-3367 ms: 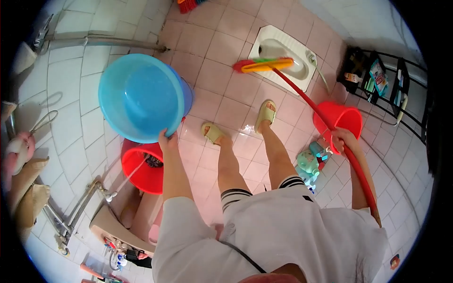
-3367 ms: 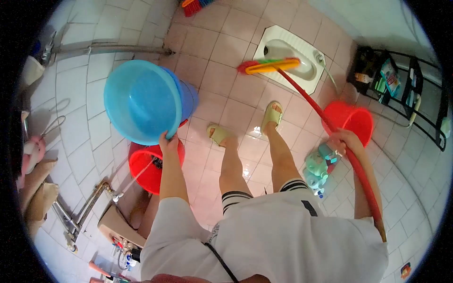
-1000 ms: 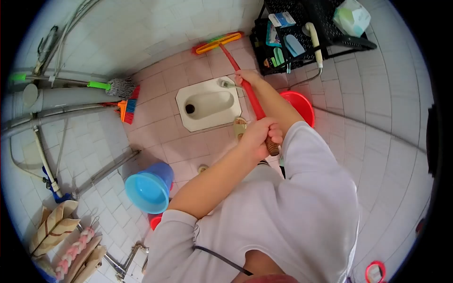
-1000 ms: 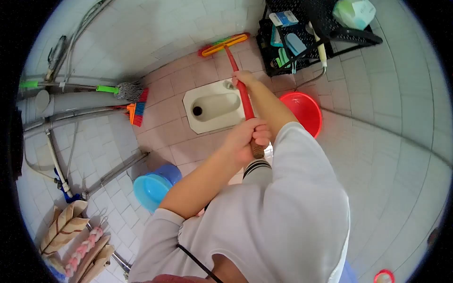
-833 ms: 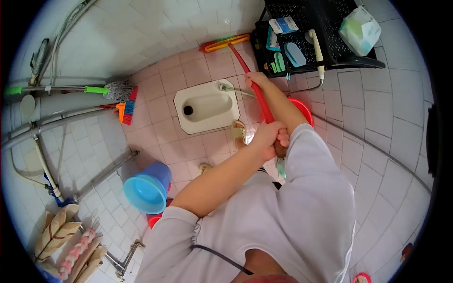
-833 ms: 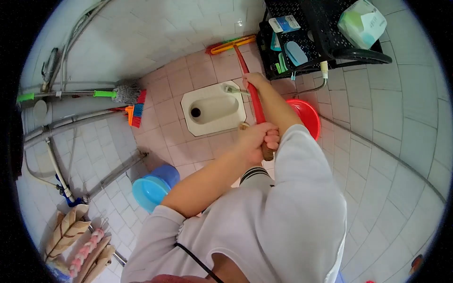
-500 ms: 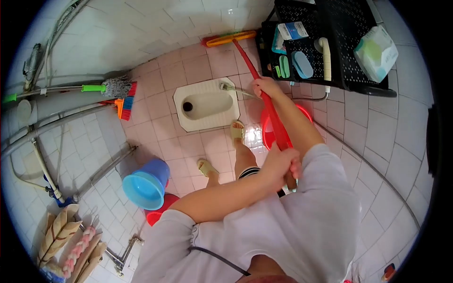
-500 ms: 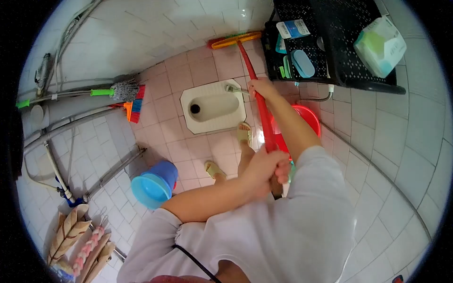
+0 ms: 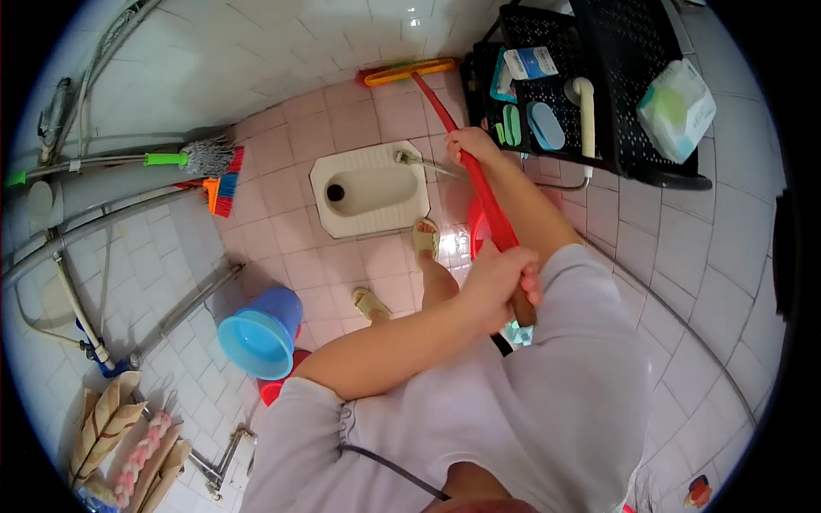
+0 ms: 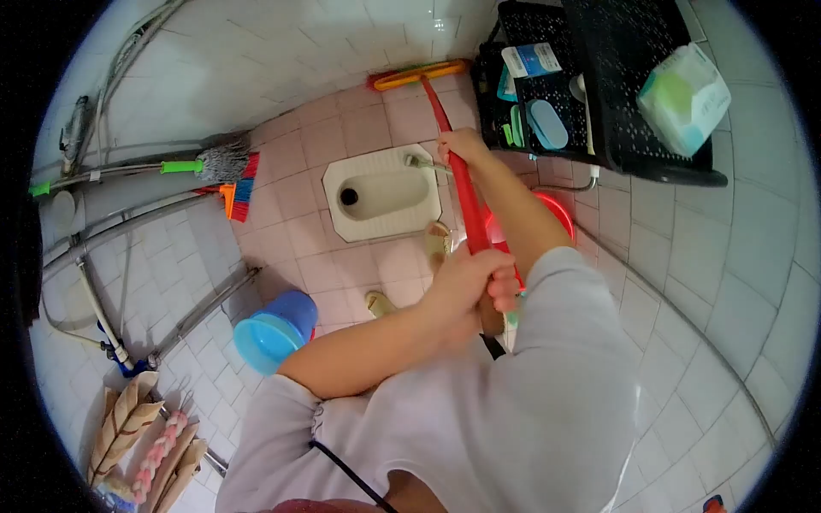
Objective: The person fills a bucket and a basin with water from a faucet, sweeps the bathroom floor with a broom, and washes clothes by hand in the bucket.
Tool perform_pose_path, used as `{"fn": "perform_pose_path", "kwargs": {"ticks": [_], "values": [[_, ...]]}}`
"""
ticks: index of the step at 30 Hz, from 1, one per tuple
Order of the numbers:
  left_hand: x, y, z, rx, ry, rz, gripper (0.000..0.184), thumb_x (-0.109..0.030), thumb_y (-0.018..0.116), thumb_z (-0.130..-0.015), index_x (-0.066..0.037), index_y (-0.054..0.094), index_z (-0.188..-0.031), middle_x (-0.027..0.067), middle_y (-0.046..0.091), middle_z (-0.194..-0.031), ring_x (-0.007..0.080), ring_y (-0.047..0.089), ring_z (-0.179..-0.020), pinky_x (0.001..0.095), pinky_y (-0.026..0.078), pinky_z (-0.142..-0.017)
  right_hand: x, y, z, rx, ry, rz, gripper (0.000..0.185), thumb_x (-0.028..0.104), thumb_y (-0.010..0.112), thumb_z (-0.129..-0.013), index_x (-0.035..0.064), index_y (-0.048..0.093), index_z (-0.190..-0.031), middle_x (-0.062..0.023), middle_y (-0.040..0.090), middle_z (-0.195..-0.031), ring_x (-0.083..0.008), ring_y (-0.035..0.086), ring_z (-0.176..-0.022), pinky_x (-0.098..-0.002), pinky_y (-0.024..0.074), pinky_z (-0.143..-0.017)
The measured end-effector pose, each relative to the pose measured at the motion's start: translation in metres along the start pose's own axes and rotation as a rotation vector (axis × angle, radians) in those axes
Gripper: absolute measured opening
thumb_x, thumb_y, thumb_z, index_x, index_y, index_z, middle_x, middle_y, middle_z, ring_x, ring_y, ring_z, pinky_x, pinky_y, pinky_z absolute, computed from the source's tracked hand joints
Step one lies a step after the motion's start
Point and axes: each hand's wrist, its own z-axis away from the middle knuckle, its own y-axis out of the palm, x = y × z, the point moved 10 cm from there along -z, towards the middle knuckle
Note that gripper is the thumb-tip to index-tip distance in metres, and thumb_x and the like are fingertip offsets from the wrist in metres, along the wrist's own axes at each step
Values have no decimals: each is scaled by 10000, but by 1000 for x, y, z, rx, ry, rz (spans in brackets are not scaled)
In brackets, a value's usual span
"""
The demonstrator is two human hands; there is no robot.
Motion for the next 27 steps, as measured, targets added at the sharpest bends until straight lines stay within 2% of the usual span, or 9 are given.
{"fn": "perform_pose_path", "kwargs": {"ticks": [5, 7, 10, 11, 13, 16, 20, 24, 27], "values": [[19, -22, -21, -74, -27, -60, 167, -35, 477, -747, -53, 351, -640, 32, 355, -530, 121, 357, -446, 267, 327, -400, -40, -26, -14, -11, 80, 55, 124, 89, 495, -738, 37, 445, -637, -17, 416, -485, -100, 380, -357, -231, 308, -329], [14, -22, -18, -107, -19, -46, 165, -33, 472, -745, -52, 340, -648, 31, 339, -537, 111, 347, -439, 269, 316, -389, -21, -17, -19, -2, 47, 119, 121, 89, 495, -732, 35, 448, -635, -22, 422, -485, -110, 384, -352, -237, 313, -327], [-8, -24, -3, -61, 123, 118, 115, -27, 461, -749, -66, 356, -724, 13, 343, -529, 99, 341, -414, 252, 302, -362, -8, 5, -15, -46, -16, 304, 108, 73, 501, -691, -23, 504, -642, -93, 495, -499, -185, 476, -386, -306, 380, -358], [-8, -25, 0, -58, 125, 119, 115, -27, 461, -749, -66, 356, -724, 13, 343, -529, 99, 341, -414, 252, 302, -362, -5, 19, -9, -46, -18, 308, 108, 73, 501, -691, -23, 504, -642, -93, 495, -499, -185, 476, -386, -306, 380, -358], [-4, -32, 5, -101, 174, 96, 112, -25, 459, -750, -78, 360, -751, 8, 355, -531, 93, 349, -405, 243, 303, -354, -6, 24, 6, -179, 14, 579, 121, 82, 506, -687, -30, 507, -643, -99, 501, -500, -186, 477, -379, -308, 380, -350], [7, -35, -5, -147, 132, 76, 111, -16, 458, -746, -78, 367, -761, 19, 369, -533, 107, 367, -403, 257, 327, -355, -27, 21, -12, -83, 19, 360, 111, 94, 530, -703, 10, 485, -645, -50, 471, -510, -138, 439, -368, -271, 362, -338], [29, -22, -11, -134, 41, 54, 117, -10, 465, -739, -67, 367, -765, 24, 361, -526, 121, 367, -409, 267, 335, -364, -22, -13, -4, -61, -51, 335, 101, 84, 523, -714, 16, 488, -647, -48, 473, -515, -137, 435, -363, -276, 366, -340], [17, -22, -6, -147, -37, 76, 123, -12, 470, -740, -68, 362, -757, 22, 355, -530, 119, 360, -414, 264, 322, -368, -6, -34, -5, -125, -68, 338, 101, 84, 531, -687, -10, 513, -654, -73, 484, -490, -168, 473, -368, -291, 373, -334], [7, -22, -3, -40, -19, 93, 135, -19, 479, -746, -76, 357, -747, 16, 353, -544, 104, 347, -417, 256, 306, -369, -3, -28, -17, -135, -57, 393, 100, 75, 518, -676, -22, 535, -659, -104, 518, -515, -201, 503, -388, -314, 399, -359]]}}
